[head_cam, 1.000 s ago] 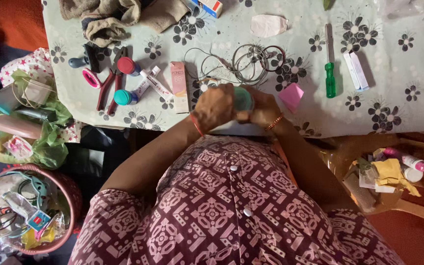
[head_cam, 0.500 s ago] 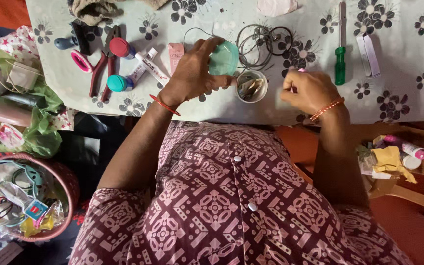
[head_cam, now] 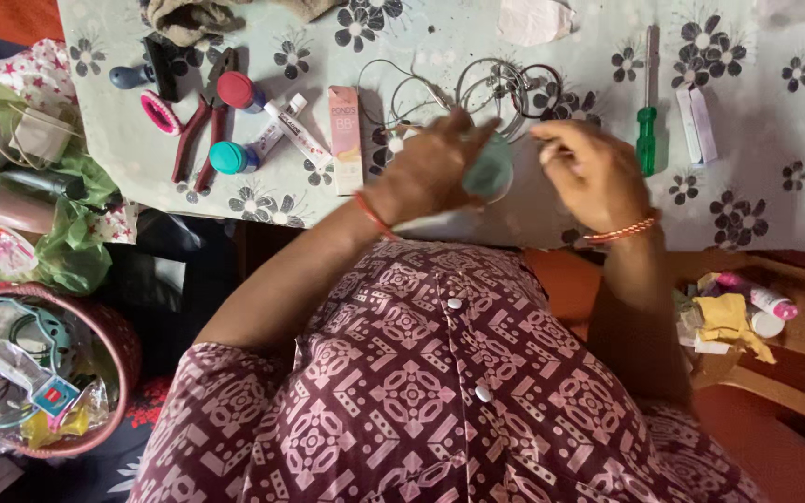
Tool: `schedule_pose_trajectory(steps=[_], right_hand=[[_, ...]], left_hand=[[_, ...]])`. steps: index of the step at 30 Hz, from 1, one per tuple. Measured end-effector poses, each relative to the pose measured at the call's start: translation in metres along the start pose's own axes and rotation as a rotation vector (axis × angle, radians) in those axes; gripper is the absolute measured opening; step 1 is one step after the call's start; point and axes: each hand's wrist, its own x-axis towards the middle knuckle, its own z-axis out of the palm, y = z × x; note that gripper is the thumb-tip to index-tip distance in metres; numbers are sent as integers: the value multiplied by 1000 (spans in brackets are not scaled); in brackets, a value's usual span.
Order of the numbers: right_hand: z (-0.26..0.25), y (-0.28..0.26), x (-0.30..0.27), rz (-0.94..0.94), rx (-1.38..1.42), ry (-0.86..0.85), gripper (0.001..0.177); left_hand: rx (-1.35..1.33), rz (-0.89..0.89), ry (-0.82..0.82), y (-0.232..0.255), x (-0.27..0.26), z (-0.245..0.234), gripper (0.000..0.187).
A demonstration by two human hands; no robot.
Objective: The person organizes a cluttered table by picking up and inspecting various items, including a small box, a power adapter, and a plastic container. They wipe the lid of the container with a cloth and place items into a plastic bag. The person also handles tangled wires and a small green container, moving them around the table.
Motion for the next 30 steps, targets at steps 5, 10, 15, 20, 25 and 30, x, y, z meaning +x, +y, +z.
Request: schedule_pose_trajectory(steps=[5, 10, 15, 20, 25, 30], right_hand=[[-17, 2, -11, 80, -29, -15, 26], [6, 10, -19, 138, -9, -68, 35], [44, 22, -11, 198, 8, -263, 82], [92, 24, -8, -149, 884, -73, 84], [79, -2, -1, -350, 647, 100, 83], [90, -36, 17, -375, 1379, 131, 73]], left_hand=[[150, -21, -128, 26, 17, 30, 74], [264, 78, 48, 12, 15, 59, 79], [88, 96, 86, -5, 13, 61, 90], [29, 83, 92, 13, -5, 24, 108], [-30, 190, 480, 27, -27, -2, 104], [-317, 479, 617, 31, -37, -25, 89]])
